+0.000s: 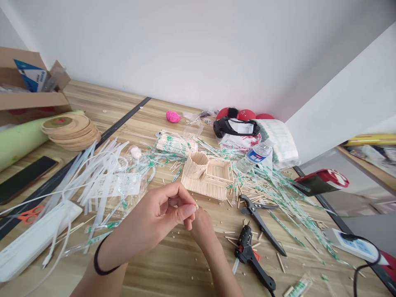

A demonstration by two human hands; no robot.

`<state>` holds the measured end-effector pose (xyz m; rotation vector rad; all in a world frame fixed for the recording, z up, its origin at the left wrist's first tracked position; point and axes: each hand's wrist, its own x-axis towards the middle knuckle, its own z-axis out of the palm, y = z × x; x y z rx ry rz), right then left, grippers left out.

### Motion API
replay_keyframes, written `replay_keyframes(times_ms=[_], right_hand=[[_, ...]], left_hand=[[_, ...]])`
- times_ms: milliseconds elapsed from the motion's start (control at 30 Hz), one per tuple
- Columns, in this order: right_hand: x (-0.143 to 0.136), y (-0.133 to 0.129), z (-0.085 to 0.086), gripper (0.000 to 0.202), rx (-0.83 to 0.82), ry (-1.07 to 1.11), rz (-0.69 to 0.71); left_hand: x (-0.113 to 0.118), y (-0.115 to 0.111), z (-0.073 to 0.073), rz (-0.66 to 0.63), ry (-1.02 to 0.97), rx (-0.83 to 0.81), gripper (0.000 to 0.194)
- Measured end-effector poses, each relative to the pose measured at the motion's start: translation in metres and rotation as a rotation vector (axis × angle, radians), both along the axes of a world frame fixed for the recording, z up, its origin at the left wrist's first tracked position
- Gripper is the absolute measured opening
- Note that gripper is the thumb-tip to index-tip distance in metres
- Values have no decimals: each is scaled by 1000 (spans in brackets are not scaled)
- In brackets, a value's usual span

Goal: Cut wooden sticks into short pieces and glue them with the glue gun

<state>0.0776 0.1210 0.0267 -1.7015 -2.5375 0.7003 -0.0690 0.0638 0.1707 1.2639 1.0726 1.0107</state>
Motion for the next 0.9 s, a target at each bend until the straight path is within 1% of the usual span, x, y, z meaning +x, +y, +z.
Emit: replay_keyframes(times_ms=[33,100,233,267,300,367,400,433,533,700,900], right_hand=[[1,-1,5,13,0,60,-12],[5,-3,22,14,-1,212,-35],[21,-21,71,12,78,558,-106],[25,-28,81,13,85,698,-141],[28,-35,90,12,64,912,-193],[31,-47,100,8,23,1214,-269],[31,-52,103,5,6,1311,-293],[30,-55,104,3,-3,1355,-304],[28,-58,104,1,-19,1410,-313],[30,-56,104,5,29,1410,-266],[36,-59,102,10,71,1411,-209]], left_hand=[[0,0,0,-4,8,-4,14],[-1,-1,2,-14,30,-12,14],[1,-3,3,-2,78,2,14],[2,-4,3,2,86,6,13],[3,-5,3,3,91,8,14],[5,-6,2,4,101,8,13],[6,-7,1,12,109,12,13],[7,-7,1,20,116,17,13],[8,-10,2,37,134,24,13],[11,-13,6,30,159,33,15],[15,-14,2,36,200,74,17]])
